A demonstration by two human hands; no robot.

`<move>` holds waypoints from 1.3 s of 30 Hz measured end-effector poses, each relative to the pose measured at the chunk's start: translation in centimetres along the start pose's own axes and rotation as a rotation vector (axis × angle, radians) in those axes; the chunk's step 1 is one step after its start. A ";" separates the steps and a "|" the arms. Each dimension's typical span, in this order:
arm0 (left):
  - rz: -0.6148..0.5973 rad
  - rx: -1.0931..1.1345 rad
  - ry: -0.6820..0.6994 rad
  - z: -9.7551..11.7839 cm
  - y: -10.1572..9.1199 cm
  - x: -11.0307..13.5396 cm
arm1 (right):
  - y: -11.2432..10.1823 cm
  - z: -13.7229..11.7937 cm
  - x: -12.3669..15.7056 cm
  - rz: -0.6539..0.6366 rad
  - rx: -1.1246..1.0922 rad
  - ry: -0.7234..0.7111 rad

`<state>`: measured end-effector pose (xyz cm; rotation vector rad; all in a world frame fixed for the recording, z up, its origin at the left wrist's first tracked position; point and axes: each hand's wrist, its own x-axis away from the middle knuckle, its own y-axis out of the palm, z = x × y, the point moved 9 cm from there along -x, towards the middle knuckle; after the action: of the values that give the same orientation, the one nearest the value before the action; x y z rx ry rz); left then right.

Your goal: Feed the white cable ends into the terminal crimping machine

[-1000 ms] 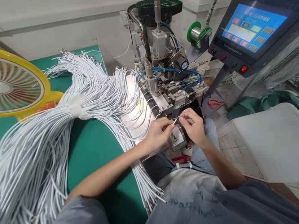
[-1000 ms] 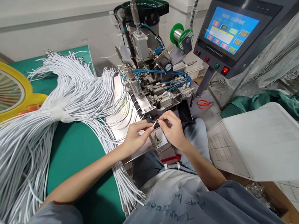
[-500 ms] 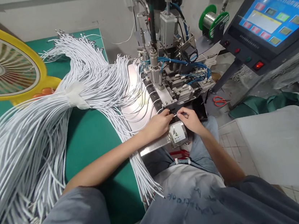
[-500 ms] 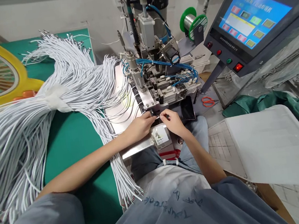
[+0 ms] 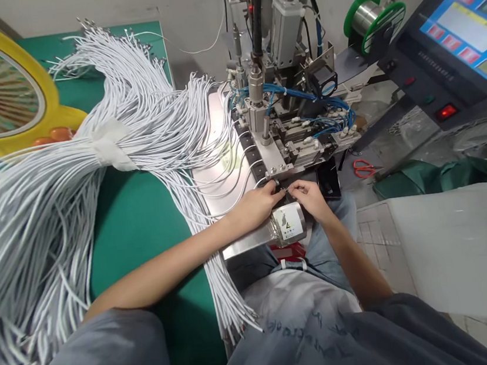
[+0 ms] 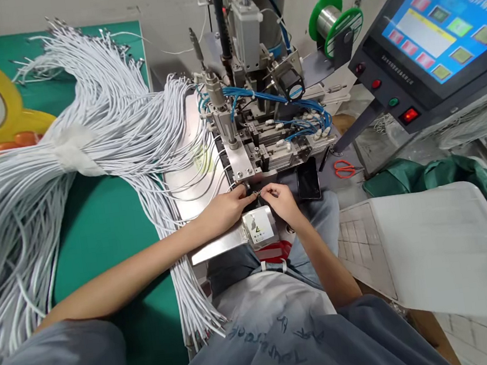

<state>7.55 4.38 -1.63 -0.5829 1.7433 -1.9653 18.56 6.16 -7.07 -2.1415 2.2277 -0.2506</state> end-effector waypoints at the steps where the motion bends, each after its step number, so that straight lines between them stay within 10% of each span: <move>1: -0.001 -0.017 0.014 0.1 -0.1 0.0 | 0.0 0.0 -0.1 -0.014 -0.004 0.006; 39: 0.003 -0.136 -0.015 0.5 -1.8 1.0 | 1.2 1.5 -0.2 -0.087 -0.024 0.162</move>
<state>6.96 3.58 0.28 -0.6384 1.8779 -1.8457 17.55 6.26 -8.71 -2.3118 2.2321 -0.4169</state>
